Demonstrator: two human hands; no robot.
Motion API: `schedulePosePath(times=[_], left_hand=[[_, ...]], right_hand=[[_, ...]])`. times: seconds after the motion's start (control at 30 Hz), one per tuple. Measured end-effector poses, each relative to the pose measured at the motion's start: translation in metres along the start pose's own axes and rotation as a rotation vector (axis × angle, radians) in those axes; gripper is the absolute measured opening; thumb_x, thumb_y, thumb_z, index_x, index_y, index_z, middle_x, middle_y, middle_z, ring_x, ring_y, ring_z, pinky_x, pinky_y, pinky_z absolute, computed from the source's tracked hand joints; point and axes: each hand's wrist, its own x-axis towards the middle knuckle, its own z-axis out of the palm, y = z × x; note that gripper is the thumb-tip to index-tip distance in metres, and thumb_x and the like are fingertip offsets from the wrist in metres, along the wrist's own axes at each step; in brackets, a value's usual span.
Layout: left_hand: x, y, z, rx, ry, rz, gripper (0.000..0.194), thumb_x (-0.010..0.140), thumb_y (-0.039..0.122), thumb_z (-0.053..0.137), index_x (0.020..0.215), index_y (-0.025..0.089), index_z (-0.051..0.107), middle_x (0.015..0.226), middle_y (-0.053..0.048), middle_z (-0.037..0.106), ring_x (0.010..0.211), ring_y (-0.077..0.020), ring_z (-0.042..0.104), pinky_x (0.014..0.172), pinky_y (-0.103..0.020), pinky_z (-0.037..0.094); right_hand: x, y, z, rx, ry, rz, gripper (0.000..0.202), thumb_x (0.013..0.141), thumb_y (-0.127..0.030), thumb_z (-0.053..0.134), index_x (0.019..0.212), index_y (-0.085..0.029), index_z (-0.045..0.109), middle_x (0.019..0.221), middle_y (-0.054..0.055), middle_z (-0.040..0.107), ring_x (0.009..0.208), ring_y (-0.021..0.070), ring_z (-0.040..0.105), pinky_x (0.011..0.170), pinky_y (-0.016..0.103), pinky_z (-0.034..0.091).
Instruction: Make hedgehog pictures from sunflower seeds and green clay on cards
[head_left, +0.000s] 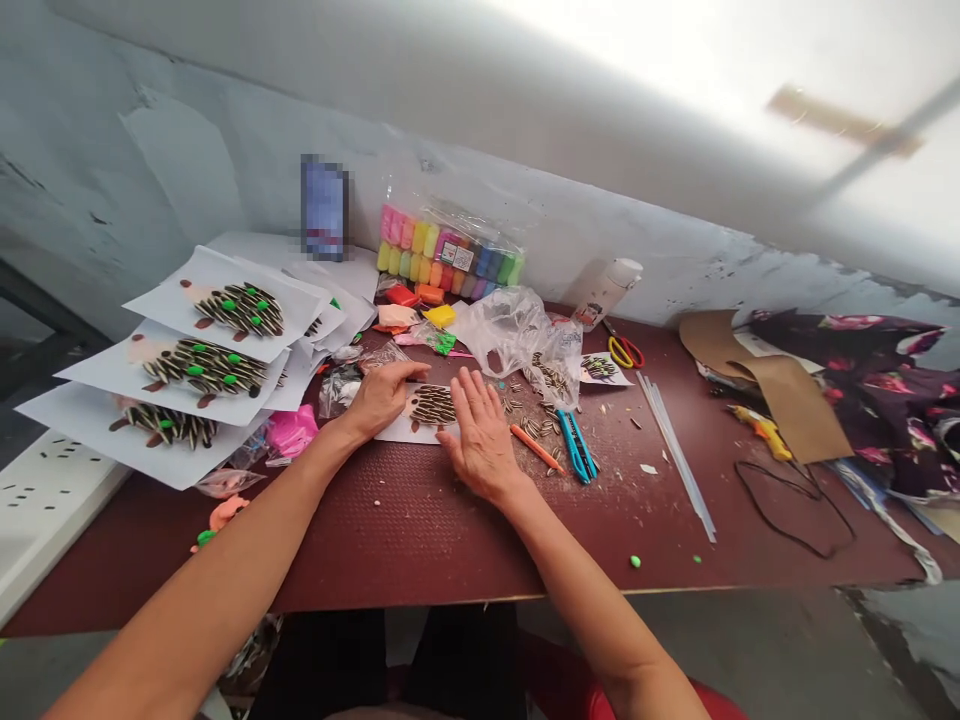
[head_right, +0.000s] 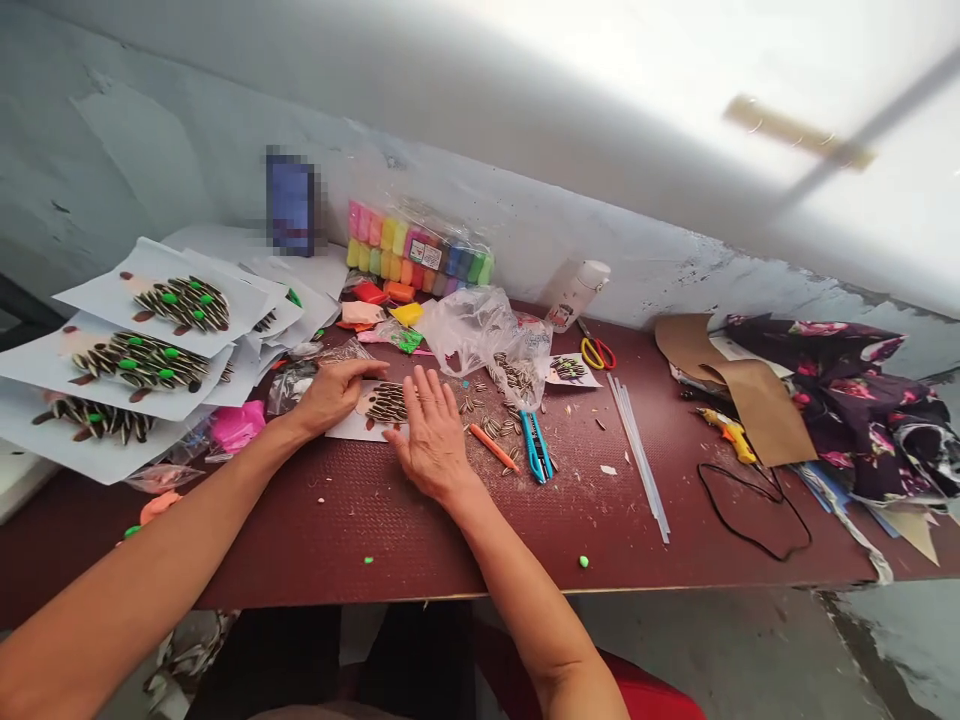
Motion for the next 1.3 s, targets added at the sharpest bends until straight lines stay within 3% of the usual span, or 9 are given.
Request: schedulePosePath(times=[0.17, 0.37, 0.6, 0.93, 1.3], left_hand=[[0.0, 0.007, -0.005, -0.024, 0.138, -0.053, 0.047, 0.076, 0.006, 0.039, 0.108, 0.016, 0.072, 0.098, -0.006, 0.078, 0.091, -0.0189, 0.073, 0.09, -0.036, 0.059], [0.0, 0.015, -0.011, 0.008, 0.222, -0.059, 0.043, 0.078, 0.007, 0.039, 0.102, 0.017, 0.072, 0.095, -0.005, 0.077, 0.092, -0.0193, 0.072, 0.089, -0.035, 0.058], [-0.001, 0.012, -0.007, 0.059, 0.155, -0.026, 0.037, 0.081, 0.009, 0.04, 0.097, 0.016, 0.073, 0.094, -0.007, 0.076, 0.09, -0.0208, 0.07, 0.088, -0.036, 0.057], [-0.002, 0.002, -0.002, 0.106, 0.06, -0.007, 0.041, 0.074, 0.007, 0.041, 0.095, 0.018, 0.075, 0.092, -0.006, 0.076, 0.088, -0.021, 0.069, 0.089, -0.037, 0.057], [-0.002, -0.001, -0.002, 0.149, 0.036, 0.021, 0.042, 0.074, 0.006, 0.04, 0.093, 0.018, 0.075, 0.091, -0.008, 0.076, 0.089, -0.0227, 0.068, 0.089, -0.039, 0.057]], right_hand=[[0.012, -0.024, 0.005, -0.024, -0.144, -0.061, 0.074, 0.099, -0.045, 0.052, 0.156, -0.003, 0.033, 0.167, 0.019, 0.02, 0.157, 0.0298, 0.011, 0.127, 0.049, 0.018], [0.033, -0.038, 0.015, -0.029, -0.142, 0.027, 0.077, 0.099, -0.049, 0.05, 0.156, 0.0, 0.032, 0.166, 0.023, 0.018, 0.157, 0.0324, 0.012, 0.126, 0.052, 0.02], [0.041, -0.045, 0.029, -0.059, -0.177, 0.144, 0.083, 0.1, -0.055, 0.047, 0.154, 0.006, 0.033, 0.163, 0.027, 0.024, 0.155, 0.0355, 0.018, 0.125, 0.05, 0.02], [0.04, -0.042, 0.029, -0.059, -0.188, 0.158, 0.081, 0.099, -0.052, 0.05, 0.154, 0.006, 0.033, 0.162, 0.027, 0.026, 0.154, 0.0348, 0.022, 0.125, 0.048, 0.023], [0.039, -0.043, 0.027, -0.04, -0.202, 0.161, 0.08, 0.1, -0.053, 0.046, 0.154, 0.004, 0.033, 0.162, 0.026, 0.025, 0.154, 0.0348, 0.021, 0.125, 0.05, 0.024]])
